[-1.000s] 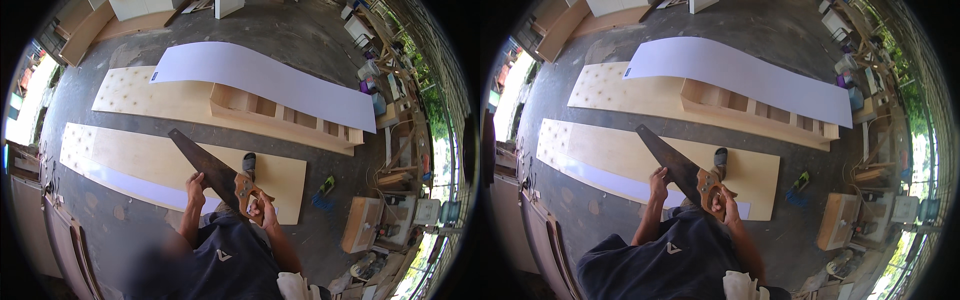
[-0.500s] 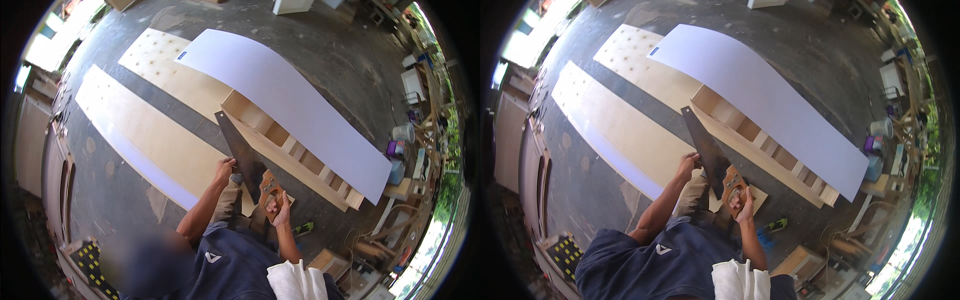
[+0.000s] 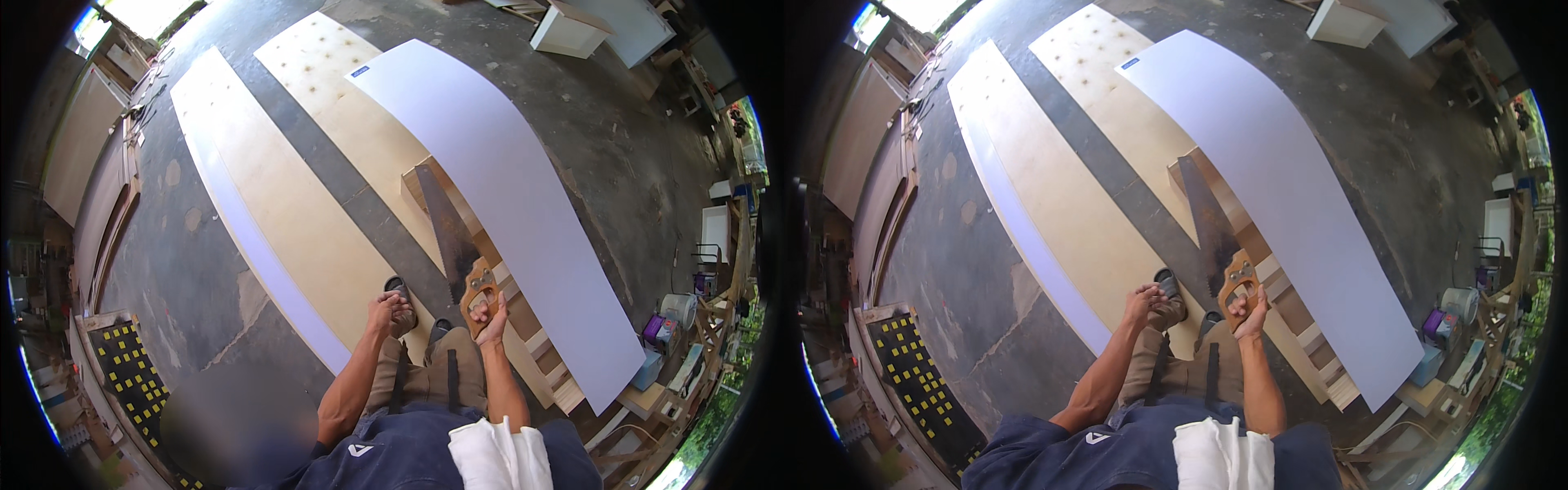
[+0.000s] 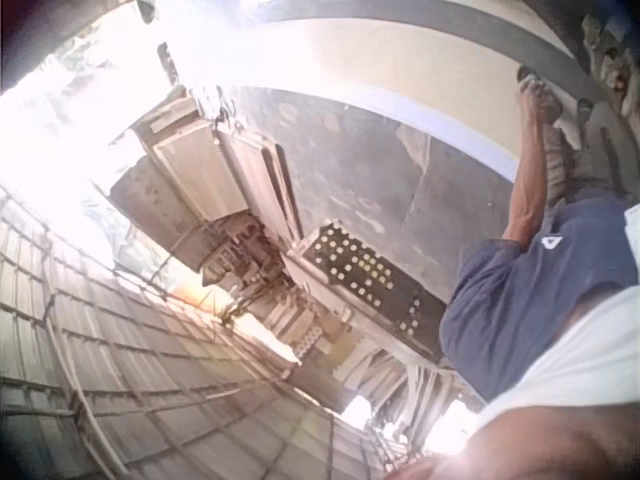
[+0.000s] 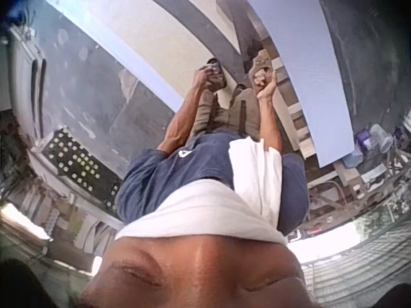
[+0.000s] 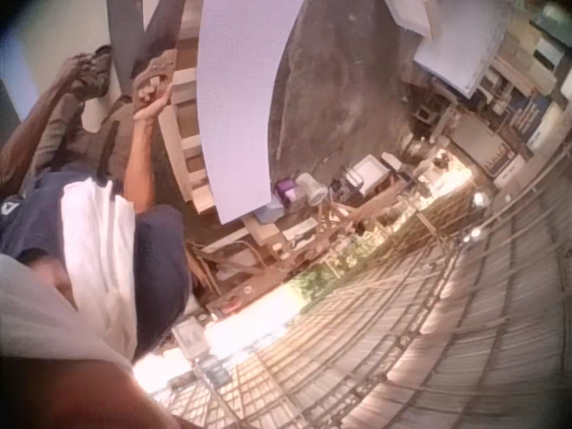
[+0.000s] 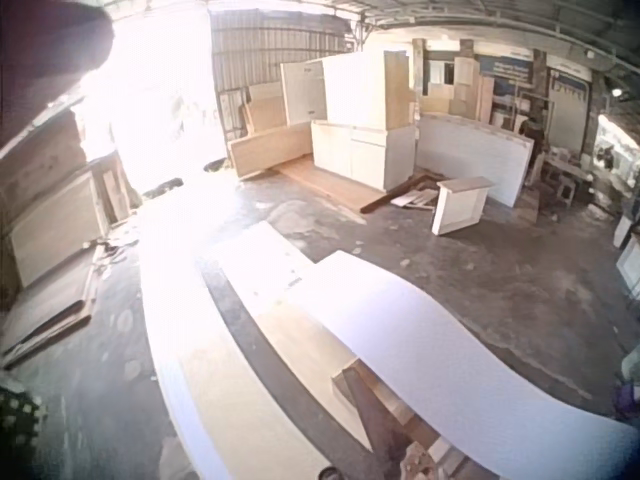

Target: The person places a large white board on a workbench and then moves it to the floor. They pick up a hand saw and begin cutting a piece of light-colored wood on the floor.

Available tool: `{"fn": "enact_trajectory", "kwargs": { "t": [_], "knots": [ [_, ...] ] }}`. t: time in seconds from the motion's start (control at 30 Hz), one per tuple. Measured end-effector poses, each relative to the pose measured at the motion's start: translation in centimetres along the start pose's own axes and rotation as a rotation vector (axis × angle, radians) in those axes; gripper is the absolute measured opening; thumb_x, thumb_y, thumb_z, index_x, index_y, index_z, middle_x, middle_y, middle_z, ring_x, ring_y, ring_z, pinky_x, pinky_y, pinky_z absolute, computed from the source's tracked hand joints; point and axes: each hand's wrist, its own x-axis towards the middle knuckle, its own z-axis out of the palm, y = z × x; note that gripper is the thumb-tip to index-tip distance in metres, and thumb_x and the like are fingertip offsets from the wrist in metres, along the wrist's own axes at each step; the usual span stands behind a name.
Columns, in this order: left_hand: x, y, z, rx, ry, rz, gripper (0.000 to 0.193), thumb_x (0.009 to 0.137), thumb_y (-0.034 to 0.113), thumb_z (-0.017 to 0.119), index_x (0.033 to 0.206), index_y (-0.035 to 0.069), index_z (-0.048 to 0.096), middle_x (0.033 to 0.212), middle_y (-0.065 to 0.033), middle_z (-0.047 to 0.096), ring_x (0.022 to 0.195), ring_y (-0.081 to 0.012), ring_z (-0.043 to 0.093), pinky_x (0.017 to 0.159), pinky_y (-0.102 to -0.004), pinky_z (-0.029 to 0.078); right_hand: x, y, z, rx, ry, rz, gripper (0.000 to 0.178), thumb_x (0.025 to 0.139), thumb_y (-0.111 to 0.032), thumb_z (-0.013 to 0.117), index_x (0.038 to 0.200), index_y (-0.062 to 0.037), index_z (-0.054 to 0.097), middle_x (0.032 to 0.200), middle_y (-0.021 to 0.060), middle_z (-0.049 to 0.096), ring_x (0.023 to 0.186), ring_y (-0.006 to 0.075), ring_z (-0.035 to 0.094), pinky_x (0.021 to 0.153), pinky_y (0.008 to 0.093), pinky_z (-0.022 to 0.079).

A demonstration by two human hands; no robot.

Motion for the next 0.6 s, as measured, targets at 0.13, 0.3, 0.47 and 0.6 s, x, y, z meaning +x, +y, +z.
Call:
{"fn": "enact_trajectory", "kwargs": {
  "t": [0.13, 0.3, 0.47, 0.6],
  "knots": [
    [2.6, 0.5, -6.0, 0.068, 0.087, 0.086, 0.021, 0.094, 0.009, 0.057, 0.11, -0.003, 0.061, 0.086, -0.0124, 0.068, 0.072, -0.0225, 0.069, 0.063, -0.0312, 0.055, 4.4, -1.0, 0.5, -0.115, 0.026, 0.006, 0.057, 0.097, -0.05, 0.047, 0.131, -0.0042, 0.049, 0.057, -0.0036, 0.045, 0.045, 0.0063, 0.039, 0.048, 0.0233, 0.036],
    [7.9, 3.7, -11.2, 0.167, 0.274, 0.287, 0.022, 0.093, 0.014, 0.061, 0.108, -0.002, 0.063, 0.085, -0.0108, 0.068, 0.071, -0.0185, 0.069, 0.061, -0.027, 0.05, 10.7, -0.6, -1.4, -0.229, 0.02, -0.03, 0.056, 0.097, -0.052, 0.048, 0.124, -0.0035, 0.05, 0.057, -0.0038, 0.043, 0.045, 0.0062, 0.037, 0.047, 0.0221, 0.035],
    [15.9, 7.6, -10.5, 0.256, 0.288, 0.521, 0.024, 0.095, 0.018, 0.058, 0.108, -0.002, 0.063, 0.087, -0.0091, 0.068, 0.075, -0.0168, 0.067, 0.065, -0.0275, 0.05, 16.8, -0.5, -5.7, -0.201, -0.059, 0.0, 0.05, 0.098, -0.048, 0.047, 0.121, -0.0027, 0.05, 0.055, -0.0016, 0.043, 0.042, 0.0078, 0.035, 0.044, 0.0234, 0.035],
    [24.2, 10.7, -5.8, 0.414, 0.258, 0.757, 0.026, 0.091, 0.021, 0.062, 0.103, -0.002, 0.067, 0.083, -0.0084, 0.069, 0.074, -0.0148, 0.066, 0.064, -0.0274, 0.048, 21.4, 0.8, -10.3, -0.201, -0.073, 0.012, 0.05, 0.1, -0.047, 0.045, 0.126, -0.0049, 0.05, 0.055, -0.0009, 0.043, 0.043, 0.008, 0.035, 0.046, 0.0236, 0.035]
  ]
}}
